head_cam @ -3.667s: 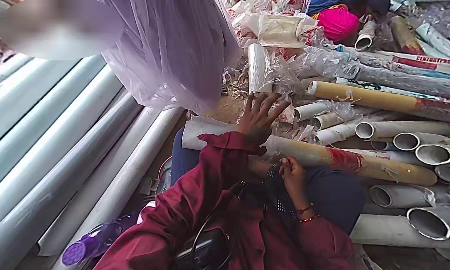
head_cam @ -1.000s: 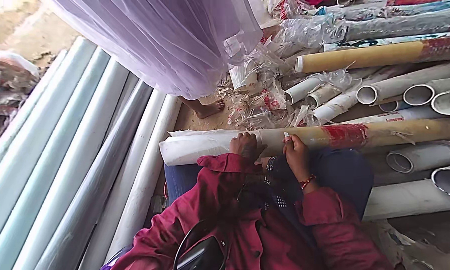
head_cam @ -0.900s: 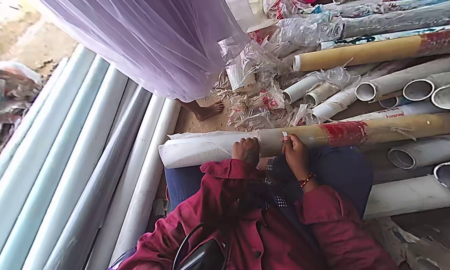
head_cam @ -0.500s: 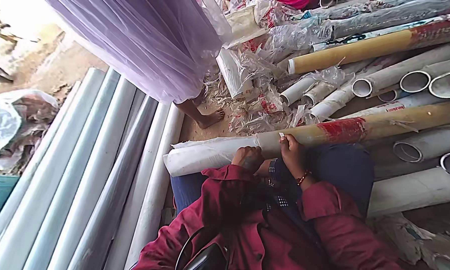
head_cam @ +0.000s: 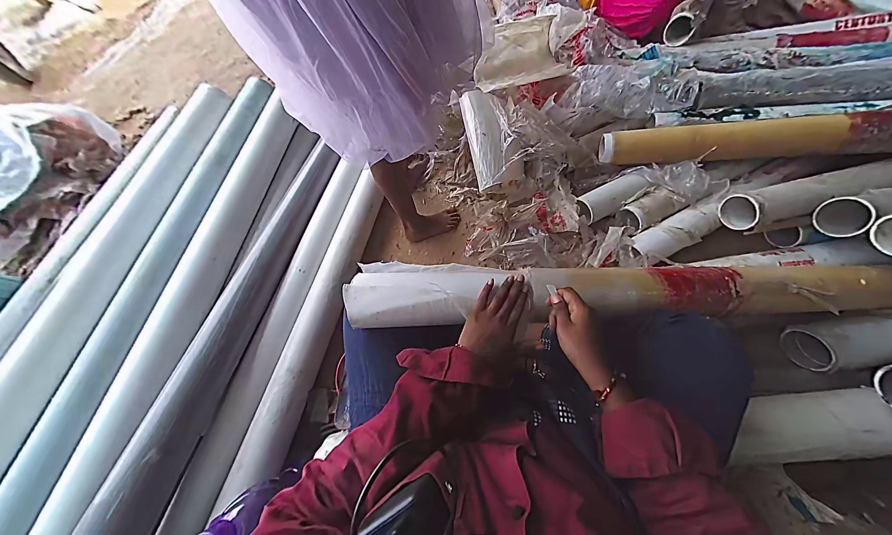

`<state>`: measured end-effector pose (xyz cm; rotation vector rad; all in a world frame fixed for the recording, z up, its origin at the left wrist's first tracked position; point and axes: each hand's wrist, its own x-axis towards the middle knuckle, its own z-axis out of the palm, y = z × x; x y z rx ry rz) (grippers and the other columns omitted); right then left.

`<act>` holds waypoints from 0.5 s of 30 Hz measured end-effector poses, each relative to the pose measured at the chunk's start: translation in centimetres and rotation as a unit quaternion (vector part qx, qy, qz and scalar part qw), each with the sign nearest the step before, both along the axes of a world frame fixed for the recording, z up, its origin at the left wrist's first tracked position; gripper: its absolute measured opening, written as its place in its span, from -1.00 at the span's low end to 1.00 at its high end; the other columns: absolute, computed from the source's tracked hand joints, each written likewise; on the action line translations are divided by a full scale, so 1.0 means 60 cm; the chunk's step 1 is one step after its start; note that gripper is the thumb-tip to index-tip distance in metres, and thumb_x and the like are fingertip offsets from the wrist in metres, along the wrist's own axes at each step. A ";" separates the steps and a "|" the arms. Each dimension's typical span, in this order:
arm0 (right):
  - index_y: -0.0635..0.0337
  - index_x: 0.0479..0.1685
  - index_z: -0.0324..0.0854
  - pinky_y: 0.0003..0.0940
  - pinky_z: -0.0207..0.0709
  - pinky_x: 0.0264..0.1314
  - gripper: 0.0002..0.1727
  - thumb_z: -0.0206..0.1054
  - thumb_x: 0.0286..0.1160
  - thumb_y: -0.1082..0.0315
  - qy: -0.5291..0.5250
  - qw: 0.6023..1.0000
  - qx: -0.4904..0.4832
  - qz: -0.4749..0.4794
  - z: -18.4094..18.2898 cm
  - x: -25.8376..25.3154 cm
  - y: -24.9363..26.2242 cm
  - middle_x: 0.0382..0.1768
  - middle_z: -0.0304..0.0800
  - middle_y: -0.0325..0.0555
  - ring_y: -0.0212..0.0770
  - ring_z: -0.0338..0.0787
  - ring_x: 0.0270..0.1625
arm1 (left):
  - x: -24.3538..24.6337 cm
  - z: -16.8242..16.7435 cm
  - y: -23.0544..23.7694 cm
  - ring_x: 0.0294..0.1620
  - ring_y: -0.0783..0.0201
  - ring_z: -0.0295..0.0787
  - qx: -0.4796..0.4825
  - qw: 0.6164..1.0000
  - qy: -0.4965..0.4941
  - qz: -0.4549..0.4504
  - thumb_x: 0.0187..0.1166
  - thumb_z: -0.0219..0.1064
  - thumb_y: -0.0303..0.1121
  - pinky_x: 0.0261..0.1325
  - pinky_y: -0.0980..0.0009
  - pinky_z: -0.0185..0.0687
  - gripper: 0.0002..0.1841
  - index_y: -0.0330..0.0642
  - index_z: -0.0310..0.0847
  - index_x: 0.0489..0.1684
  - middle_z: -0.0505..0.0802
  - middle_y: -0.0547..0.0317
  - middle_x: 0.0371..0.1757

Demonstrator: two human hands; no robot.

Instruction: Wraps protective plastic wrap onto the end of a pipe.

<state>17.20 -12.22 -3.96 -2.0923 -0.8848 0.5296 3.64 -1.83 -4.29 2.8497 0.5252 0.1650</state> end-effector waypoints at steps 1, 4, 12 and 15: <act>0.43 0.00 0.67 -0.17 0.57 -0.27 -0.64 -0.04 0.84 0.38 -0.016 1.000 -0.016 0.018 0.007 -0.010 0.005 -0.55 0.66 -0.06 -0.16 0.68 -0.47 | 0.000 -0.005 -0.001 0.81 -0.11 0.29 0.039 0.999 0.010 -0.018 0.52 0.33 0.18 0.78 -0.15 0.06 -0.05 -0.51 0.28 0.70 0.39 -0.24 0.78; 0.41 0.03 0.68 0.09 0.59 -0.12 -0.63 -0.02 0.85 0.33 -0.064 0.992 -0.099 0.041 0.029 -0.026 0.011 -0.38 0.79 0.18 0.15 0.83 -0.22 | -0.009 -0.038 0.008 0.48 -0.10 0.73 0.111 0.982 -0.137 -0.070 0.48 0.25 -0.63 0.51 0.03 0.57 -0.61 -0.44 0.74 0.27 0.80 -0.13 0.43; 0.39 0.10 0.68 0.13 0.59 -0.03 -0.62 -0.02 0.85 0.32 -0.102 0.977 -0.169 0.077 0.042 -0.024 0.027 -0.27 0.83 0.25 0.23 0.87 -0.07 | -0.018 -0.089 0.034 0.20 0.04 0.91 0.009 0.928 -0.342 -0.144 0.52 0.19 -0.65 0.47 0.24 0.58 -0.71 -0.35 0.89 -0.08 0.97 -0.06 0.05; 0.36 0.13 0.66 0.13 0.59 0.03 -0.62 -0.04 0.86 0.31 -0.100 0.969 -0.206 0.087 0.050 -0.023 0.037 -0.21 0.84 0.27 0.24 0.86 0.00 | -0.020 -0.086 0.036 0.15 0.08 0.92 -0.018 0.922 -0.357 -0.150 0.50 0.22 -0.63 0.45 0.27 0.60 -0.72 -0.30 0.93 -0.17 0.98 -0.02 -0.01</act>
